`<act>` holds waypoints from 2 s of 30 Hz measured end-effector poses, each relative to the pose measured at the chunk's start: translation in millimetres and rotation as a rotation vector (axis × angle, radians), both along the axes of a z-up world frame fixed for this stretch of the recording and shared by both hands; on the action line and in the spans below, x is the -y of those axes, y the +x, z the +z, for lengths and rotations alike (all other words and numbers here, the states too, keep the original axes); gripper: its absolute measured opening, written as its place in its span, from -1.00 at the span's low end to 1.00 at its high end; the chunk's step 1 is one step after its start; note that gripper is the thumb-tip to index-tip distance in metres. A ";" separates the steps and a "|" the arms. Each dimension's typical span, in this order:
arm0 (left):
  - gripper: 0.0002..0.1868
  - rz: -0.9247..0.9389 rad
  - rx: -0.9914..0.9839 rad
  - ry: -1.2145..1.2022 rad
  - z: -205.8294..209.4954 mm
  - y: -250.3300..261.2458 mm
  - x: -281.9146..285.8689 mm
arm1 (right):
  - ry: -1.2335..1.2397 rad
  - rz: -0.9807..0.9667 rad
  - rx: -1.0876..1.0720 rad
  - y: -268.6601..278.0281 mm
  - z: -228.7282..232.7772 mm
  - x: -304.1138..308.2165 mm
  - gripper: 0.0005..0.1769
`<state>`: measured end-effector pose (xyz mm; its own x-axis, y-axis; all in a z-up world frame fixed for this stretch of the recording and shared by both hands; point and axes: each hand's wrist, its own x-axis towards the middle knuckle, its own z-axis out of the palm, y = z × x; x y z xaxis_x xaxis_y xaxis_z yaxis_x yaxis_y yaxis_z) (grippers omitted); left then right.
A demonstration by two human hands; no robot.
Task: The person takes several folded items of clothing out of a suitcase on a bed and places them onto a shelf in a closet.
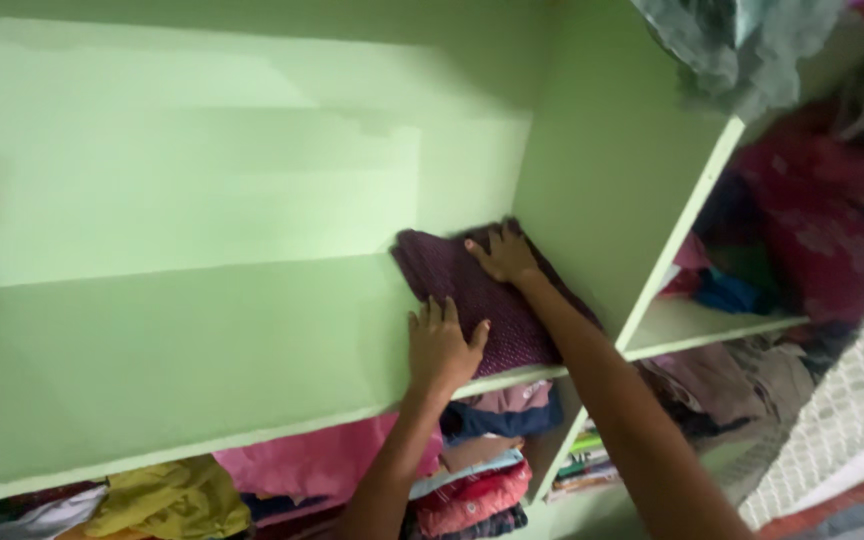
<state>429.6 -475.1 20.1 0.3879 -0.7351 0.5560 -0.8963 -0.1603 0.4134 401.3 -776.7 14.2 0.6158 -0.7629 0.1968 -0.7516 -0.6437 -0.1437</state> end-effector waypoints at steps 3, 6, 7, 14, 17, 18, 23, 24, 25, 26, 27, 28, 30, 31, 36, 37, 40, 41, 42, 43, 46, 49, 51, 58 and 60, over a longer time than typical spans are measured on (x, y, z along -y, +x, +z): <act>-0.17 0.015 0.028 -0.007 1.6 1.1 0.2 | 0.130 0.003 -0.014 13.9 -13.4 12.8 0.20; -0.17 0.015 -0.005 0.004 -1.6 -1.1 -0.5 | 0.246 -0.038 -0.020 14.1 -12.6 8.8 0.20; -0.17 0.003 -0.009 0.015 -1.6 1.2 2.1 | 0.258 -0.042 0.017 10.0 -11.8 4.8 0.18; -0.19 0.006 -0.006 0.003 -0.3 0.3 1.8 | 0.124 0.131 0.276 -31.0 42.2 -79.1 -0.03; -0.18 0.009 -0.024 0.029 1.1 0.1 -0.3 | 0.009 0.135 0.187 -55.8 61.6 -140.6 -0.10; -0.18 0.004 -0.027 0.028 1.1 0.7 0.0 | -0.007 0.113 0.129 -65.3 63.9 -158.1 -0.12; -0.25 0.039 -0.164 -0.140 -6.1 4.1 5.3 | 0.021 0.054 -0.045 -84.5 52.5 -198.2 -0.18; -0.25 0.034 -0.162 -0.145 -6.9 5.3 7.0 | 0.034 0.055 -0.030 -85.7 48.5 -199.8 -0.21; -0.25 0.038 -0.174 -0.160 -8.0 6.0 7.7 | 0.047 0.057 -0.015 -85.5 46.2 -198.5 -0.23; -0.25 0.044 -0.188 -0.172 -10.1 6.4 7.3 | 0.046 0.054 -0.015 -84.4 44.0 -196.0 -0.23; -0.25 0.041 -0.188 -0.172 -10.7 7.2 8.3 | 0.052 0.055 -0.013 -83.2 42.1 -193.0 -0.25; -0.26 0.039 -0.205 -0.165 -11.2 8.1 8.5 | 0.062 0.055 -0.009 -82.0 39.1 -191.2 -0.27; -0.27 0.034 -0.222 -0.153 -10.0 9.4 8.2 | 0.073 0.042 -0.017 -76.8 36.2 -186.1 -0.28; -0.27 0.029 -0.228 -0.161 -7.7 9.8 7.9 | 0.083 0.033 -0.027 -75.1 35.5 -183.8 -0.29; -0.31 -0.028 -0.237 -0.117 13.6 3.2 -10.8 | -0.052 0.071 0.131 -84.1 31.5 -193.7 -0.33; -0.39 -0.036 -0.245 -0.070 18.0 1.2 -15.2 | -0.132 0.071 0.224 -87.9 31.0 -201.2 -0.38; -0.50 -0.045 -0.191 -0.019 23.7 -1.5 -18.8 | -0.255 0.200 0.362 -108.9 25.0 -239.2 -0.49; -0.53 -0.036 -0.133 -0.008 22.3 -0.5 -17.6 | -0.259 0.195 0.362 -115.9 24.7 -250.5 -0.49; -0.53 -0.044 -0.132 -0.008 18.9 0.1 -15.3 | -0.286 0.169 0.402 -124.4 22.0 -262.3 -0.51; -0.53 -0.017 -0.078 0.038 14.5 1.0 -12.1 | -0.313 0.143 0.442 -130.7 19.8 -270.3 -0.52; -0.54 0.018 -0.005 0.063 -1.3 3.6 -2.2 | -0.345 0.122 0.489 -156.7 18.6 -269.6 -0.47; -0.55 0.022 0.022 0.033 -13.9 8.1 4.3 | -0.415 0.062 0.445 -182.8 15.6 -263.2 -0.46; -0.55 0.018 0.033 0.024 -16.4 9.4 6.7 | -0.383 0.050 0.455 -190.5 16.1 -261.2 -0.45; -0.35 -0.003 -0.059 -0.039 3.5 5.5 -1.8 | -0.299 0.163 0.454 -168.5 25.1 -309.1 -0.38; -0.19 -0.025 -0.041 -0.109 12.2 3.1 -9.0 | -0.316 0.211 0.424 -163.2 27.1 -321.4 -0.38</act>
<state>432.7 -466.1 32.2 0.3942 -0.6809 0.6173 -0.8815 -0.0902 0.4634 238.1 -455.3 41.3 0.5657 -0.4963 0.6585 -0.5207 -0.8342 -0.1814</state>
